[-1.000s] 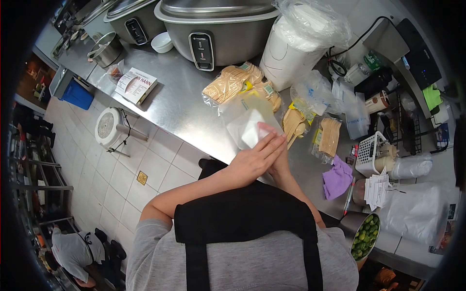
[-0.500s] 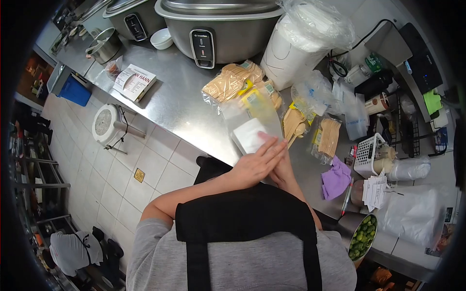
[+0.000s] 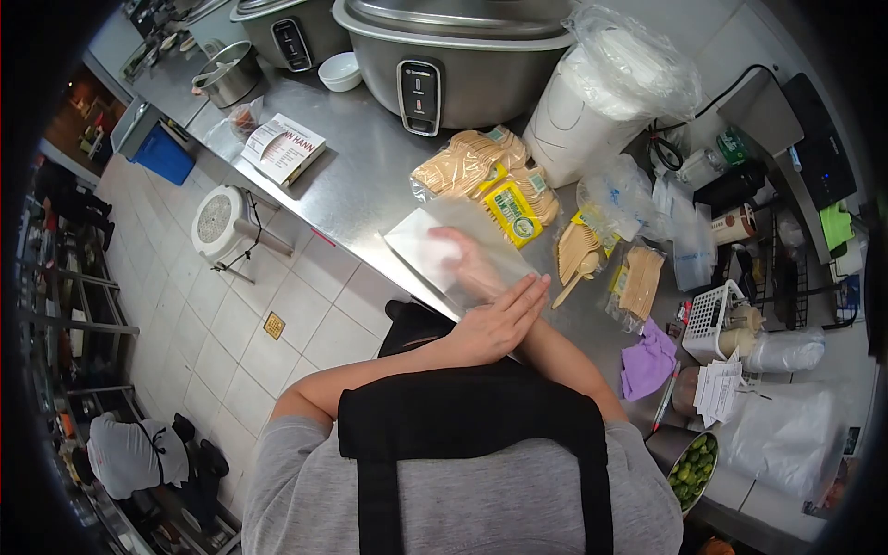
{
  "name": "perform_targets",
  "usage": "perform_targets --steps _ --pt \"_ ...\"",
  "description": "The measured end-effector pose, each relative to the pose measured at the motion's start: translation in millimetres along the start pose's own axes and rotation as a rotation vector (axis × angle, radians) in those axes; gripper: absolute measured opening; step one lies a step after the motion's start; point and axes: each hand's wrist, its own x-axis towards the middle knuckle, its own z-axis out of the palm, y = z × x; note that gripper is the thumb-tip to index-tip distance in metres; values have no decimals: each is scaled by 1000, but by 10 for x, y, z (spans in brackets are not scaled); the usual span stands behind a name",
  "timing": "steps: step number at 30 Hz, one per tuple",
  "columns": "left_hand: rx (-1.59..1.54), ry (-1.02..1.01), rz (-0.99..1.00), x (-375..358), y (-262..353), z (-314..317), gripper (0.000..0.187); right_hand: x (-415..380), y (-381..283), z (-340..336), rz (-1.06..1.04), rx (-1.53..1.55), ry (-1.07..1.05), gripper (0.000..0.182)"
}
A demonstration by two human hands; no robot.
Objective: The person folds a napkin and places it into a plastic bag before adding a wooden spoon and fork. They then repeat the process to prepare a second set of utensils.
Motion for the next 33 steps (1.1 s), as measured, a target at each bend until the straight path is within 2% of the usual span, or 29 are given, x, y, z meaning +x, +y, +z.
perform_targets --steps 1,5,7,8,10,14,16,18,20,21,23,24,25,26,27,29,30,31,33 --pt "4 0 -6 -12 -15 -38 60 39 -18 32 68 -79 33 47" --pt "-202 -127 -74 -116 -100 -121 61 169 17 134 58 -143 87 38" --pt "-275 -155 -71 -189 -154 -82 65 230 103 199 -62 -252 206 32" --pt "-292 -129 -74 -219 -180 -63 67 230 79 201 -63 -249 201 32" --pt "-309 -103 -85 -258 -203 -51 70 204 16 176 97 -476 130 31" --pt "-430 -124 -86 -250 -198 -147 69 228 303 157 159 -250 74 29" --pt "-477 -130 -70 -225 -199 -216 67 273 390 139 30 -153 38 31" --pt "-561 110 -17 -258 -263 -297 56 318 459 154 -6 -218 88 33" --pt "-477 271 -203 -336 -443 -353 43 316 428 133 -42 -282 143 35" --pt "-467 329 -356 -403 -573 -380 37 299 376 103 -98 -314 96 32" --pt "-355 318 -631 -572 -872 -296 25 285 276 105 -155 -347 61 29" --pt "-304 276 -631 -721 -1033 -205 22 307 244 161 -177 -376 117 27" --pt "-336 294 -721 -735 -1043 -231 21 325 211 205 -196 -406 177 24" --pt "-300 271 -741 -784 -1091 -193 22 329 90 230 -82 -487 168 27" --pt "-263 246 -761 -831 -1133 -121 23 281 -30 187 -75 -488 189 27" --pt "-178 240 -695 -853 -1148 -28 25 171 -485 114 115 -513 17 35" --pt "-83 243 -642 -866 -1162 -26 27 136 -338 109 -9 -557 64 36" --pt "-78 232 -620 -863 -1169 -42 27 86 -199 69 -12 -550 88 36" --pt "-40 176 -627 -840 -1141 -36 30 -124 47 -96 -310 -666 110 34"
